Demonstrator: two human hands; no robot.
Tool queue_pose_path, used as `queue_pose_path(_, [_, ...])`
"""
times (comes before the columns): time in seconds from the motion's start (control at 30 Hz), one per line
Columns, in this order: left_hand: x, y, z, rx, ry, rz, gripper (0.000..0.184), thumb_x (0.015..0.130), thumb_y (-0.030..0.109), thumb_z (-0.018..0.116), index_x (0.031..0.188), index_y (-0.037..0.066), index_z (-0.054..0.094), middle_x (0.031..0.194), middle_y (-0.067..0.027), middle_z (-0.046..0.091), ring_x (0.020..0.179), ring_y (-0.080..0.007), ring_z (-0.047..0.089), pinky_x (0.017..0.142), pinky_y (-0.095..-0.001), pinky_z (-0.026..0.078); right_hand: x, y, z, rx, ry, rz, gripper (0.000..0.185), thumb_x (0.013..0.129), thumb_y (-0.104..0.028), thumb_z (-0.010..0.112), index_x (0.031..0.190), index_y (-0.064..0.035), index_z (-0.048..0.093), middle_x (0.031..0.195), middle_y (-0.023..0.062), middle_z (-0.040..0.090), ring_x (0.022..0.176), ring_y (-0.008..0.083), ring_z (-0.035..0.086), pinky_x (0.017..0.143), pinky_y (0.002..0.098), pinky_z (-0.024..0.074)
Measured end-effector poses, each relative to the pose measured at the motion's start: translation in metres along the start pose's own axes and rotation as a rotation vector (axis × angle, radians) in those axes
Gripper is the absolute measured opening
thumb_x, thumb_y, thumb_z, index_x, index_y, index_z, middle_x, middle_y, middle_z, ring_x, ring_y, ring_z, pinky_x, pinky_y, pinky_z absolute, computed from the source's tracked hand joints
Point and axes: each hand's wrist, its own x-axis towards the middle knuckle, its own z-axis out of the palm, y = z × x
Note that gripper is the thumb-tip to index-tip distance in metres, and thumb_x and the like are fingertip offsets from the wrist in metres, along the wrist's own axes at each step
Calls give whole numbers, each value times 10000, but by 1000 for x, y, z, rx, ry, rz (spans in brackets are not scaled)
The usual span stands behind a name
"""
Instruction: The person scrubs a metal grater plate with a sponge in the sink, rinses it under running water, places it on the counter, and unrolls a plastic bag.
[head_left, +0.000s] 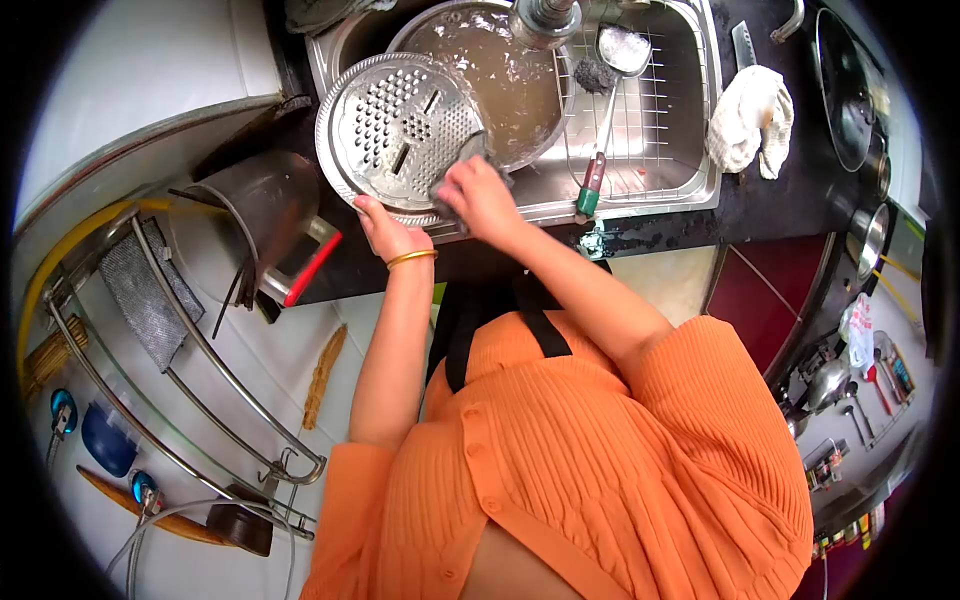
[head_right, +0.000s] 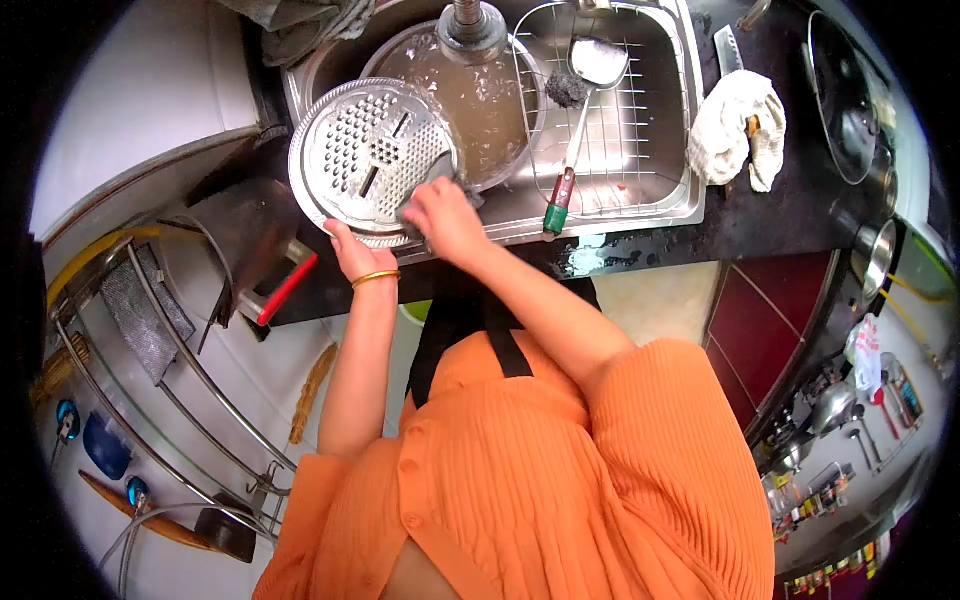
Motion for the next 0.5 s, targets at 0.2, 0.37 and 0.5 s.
queue_pose_path(0.2, [-7,4,25,33,95,-14,584,961,434,408,1369,23,331,1379,-133,402,1221,-257,436,1026,-397,340,32,38,-2,-4,194,213,175,819,-200,626,882,-49,562,878,202,547,808,396,542,719,477,438])
queue_pose_path(0.37, [7,3,14,0,59,-115,548,964,435,390,1348,45,362,1352,-139,436,1184,-291,483,992,-450,400,-13,-21,-1,5,169,68,181,792,-196,653,872,-56,571,871,174,519,832,371,511,723,444,432])
queue_pose_path(0.5, [-11,10,33,20,153,-191,512,957,419,417,1336,79,372,1326,-104,476,1177,-292,497,985,-463,408,10,28,-20,-162,270,82,172,813,-192,640,901,-63,570,888,177,533,849,371,513,742,436,434])
